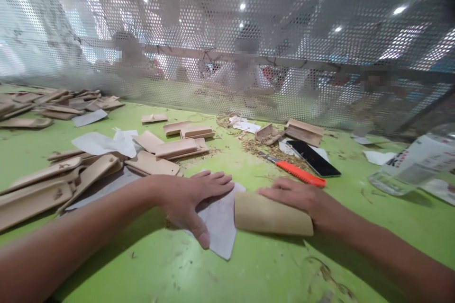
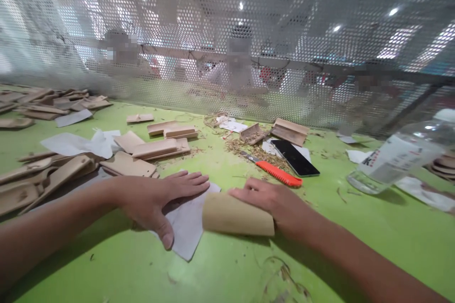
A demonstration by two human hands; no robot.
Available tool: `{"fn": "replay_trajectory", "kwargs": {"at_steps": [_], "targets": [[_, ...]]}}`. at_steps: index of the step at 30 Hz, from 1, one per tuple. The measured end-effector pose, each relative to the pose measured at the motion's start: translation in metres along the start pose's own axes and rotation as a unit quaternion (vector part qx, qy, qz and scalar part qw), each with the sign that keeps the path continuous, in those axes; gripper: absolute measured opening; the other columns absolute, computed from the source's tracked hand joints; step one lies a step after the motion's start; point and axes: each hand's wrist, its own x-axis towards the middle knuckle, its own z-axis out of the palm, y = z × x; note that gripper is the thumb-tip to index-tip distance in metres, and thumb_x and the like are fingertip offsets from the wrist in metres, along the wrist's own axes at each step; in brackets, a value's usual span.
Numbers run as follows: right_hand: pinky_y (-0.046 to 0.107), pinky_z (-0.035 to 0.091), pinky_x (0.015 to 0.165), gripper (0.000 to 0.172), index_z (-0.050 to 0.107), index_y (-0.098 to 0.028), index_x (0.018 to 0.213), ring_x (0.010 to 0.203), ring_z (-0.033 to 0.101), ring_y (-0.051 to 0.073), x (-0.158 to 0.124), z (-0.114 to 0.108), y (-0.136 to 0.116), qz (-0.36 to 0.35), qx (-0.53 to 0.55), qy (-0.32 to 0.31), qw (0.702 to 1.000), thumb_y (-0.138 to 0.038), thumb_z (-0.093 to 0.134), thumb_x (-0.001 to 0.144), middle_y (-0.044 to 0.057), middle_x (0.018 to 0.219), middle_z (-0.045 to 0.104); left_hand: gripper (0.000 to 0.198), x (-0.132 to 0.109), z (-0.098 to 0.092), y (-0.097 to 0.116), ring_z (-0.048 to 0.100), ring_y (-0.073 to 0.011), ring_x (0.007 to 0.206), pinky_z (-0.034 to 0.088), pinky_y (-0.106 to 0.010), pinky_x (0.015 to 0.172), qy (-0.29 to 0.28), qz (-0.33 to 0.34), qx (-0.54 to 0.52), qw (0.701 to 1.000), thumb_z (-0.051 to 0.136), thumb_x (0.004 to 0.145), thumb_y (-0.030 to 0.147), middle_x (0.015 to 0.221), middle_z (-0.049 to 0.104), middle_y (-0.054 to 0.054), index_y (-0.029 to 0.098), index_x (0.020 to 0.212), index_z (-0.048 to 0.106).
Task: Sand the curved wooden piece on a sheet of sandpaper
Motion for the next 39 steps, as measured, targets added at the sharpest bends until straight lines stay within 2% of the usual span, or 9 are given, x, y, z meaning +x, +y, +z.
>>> {"fn": "replay_trajectory", "kwargs": {"at_steps": [3, 7, 12, 16, 20, 29, 33, 36, 39], "targets": [[0.029, 0.051, 0.074, 0.051, 0.068, -0.035, 0.138, 0.084, 0.068, 0.021, 0.001, -0.001, -0.001, 0.011, 0.033, -0.044, 0.998, -0.016, 0.052, 0.094, 0.006, 0.106, 0.069, 0.134, -0.001, -0.003, -0.001, -0.002, -0.0395, 0.159, -0.003, -0.055, 0.126, -0.018, 0.014, -0.011, 1.000, 0.074, 0.073, 0.085, 0.173, 0.002, -0.016, 0.011, 0.168, 0.013], [0.034, 0.051, 0.083, 0.046, 0.071, -0.032, 0.135, 0.095, 0.068, 0.026, 0.003, -0.003, -0.003, 0.035, 0.066, -0.043, 0.996, -0.021, 0.053, 0.094, 0.009, 0.112, 0.069, 0.124, 0.000, 0.001, -0.004, 0.001, -0.0398, 0.159, 0.001, -0.055, 0.126, 0.016, 0.003, -0.012, 1.000, 0.073, 0.079, 0.082, 0.174, 0.006, -0.013, 0.018, 0.168, 0.015], [0.032, 0.051, 0.075, 0.044, 0.072, -0.037, 0.131, 0.087, 0.067, 0.023, 0.005, -0.001, -0.010, 0.056, 0.093, -0.055, 0.993, -0.020, 0.053, 0.095, 0.005, 0.105, 0.069, 0.111, 0.000, 0.001, 0.000, -0.009, -0.0406, 0.158, 0.000, -0.062, 0.124, 0.011, -0.003, 0.003, 1.000, 0.074, 0.081, 0.077, 0.174, 0.001, -0.009, 0.027, 0.167, 0.024], [0.037, 0.051, 0.080, 0.044, 0.071, -0.037, 0.132, 0.093, 0.067, 0.026, 0.006, -0.003, -0.012, 0.060, 0.069, -0.050, 0.995, -0.019, 0.052, 0.097, 0.007, 0.109, 0.068, 0.110, -0.002, -0.004, 0.004, -0.011, -0.0391, 0.157, -0.003, -0.060, 0.124, -0.016, -0.005, 0.008, 1.000, 0.069, 0.085, 0.078, 0.173, -0.005, -0.011, 0.026, 0.168, 0.018], [0.032, 0.048, 0.068, 0.041, 0.072, -0.038, 0.128, 0.080, 0.064, 0.022, 0.008, -0.002, -0.018, 0.039, 0.046, -0.076, 0.995, -0.021, 0.054, 0.096, 0.005, 0.100, 0.066, 0.111, -0.003, -0.007, 0.003, -0.010, -0.0386, 0.157, -0.004, -0.057, 0.124, -0.032, -0.006, -0.002, 0.999, 0.069, 0.084, 0.079, 0.173, -0.006, -0.008, 0.027, 0.168, 0.018], [0.032, 0.049, 0.074, 0.051, 0.067, -0.043, 0.136, 0.085, 0.065, 0.022, 0.007, -0.010, -0.018, 0.024, 0.031, -0.085, 0.996, -0.015, 0.052, 0.096, 0.004, 0.104, 0.066, 0.110, -0.003, -0.006, 0.002, -0.008, -0.0394, 0.157, -0.003, -0.057, 0.124, -0.025, -0.003, -0.006, 1.000, 0.071, 0.083, 0.079, 0.173, -0.003, -0.009, 0.027, 0.167, 0.022], [0.033, 0.049, 0.075, 0.050, 0.070, -0.040, 0.132, 0.086, 0.066, 0.023, 0.005, -0.009, -0.019, 0.027, 0.030, -0.057, 0.998, -0.013, 0.053, 0.093, 0.005, 0.105, 0.067, 0.111, -0.004, -0.006, 0.001, -0.008, -0.0410, 0.157, -0.003, -0.060, 0.124, -0.013, 0.001, -0.008, 1.000, 0.074, 0.082, 0.077, 0.173, -0.003, -0.010, 0.027, 0.167, 0.022], [0.031, 0.048, 0.073, 0.050, 0.070, -0.042, 0.132, 0.084, 0.065, 0.022, 0.007, -0.010, -0.020, 0.011, 0.040, -0.070, 0.997, -0.014, 0.052, 0.094, 0.005, 0.102, 0.067, 0.111, -0.004, -0.006, 0.000, -0.007, -0.0408, 0.157, -0.002, -0.061, 0.123, -0.017, 0.002, -0.008, 1.000, 0.075, 0.082, 0.076, 0.173, -0.003, -0.012, 0.026, 0.167, 0.023], [0.034, 0.048, 0.076, 0.047, 0.073, -0.036, 0.130, 0.088, 0.065, 0.023, 0.009, -0.012, -0.020, 0.026, 0.044, -0.051, 0.997, -0.015, 0.050, 0.095, 0.007, 0.102, 0.067, 0.110, -0.004, -0.005, 0.000, -0.006, -0.0412, 0.158, 0.000, -0.061, 0.124, -0.007, 0.002, -0.012, 1.000, 0.075, 0.082, 0.076, 0.173, 0.000, -0.012, 0.026, 0.166, 0.024]]}}
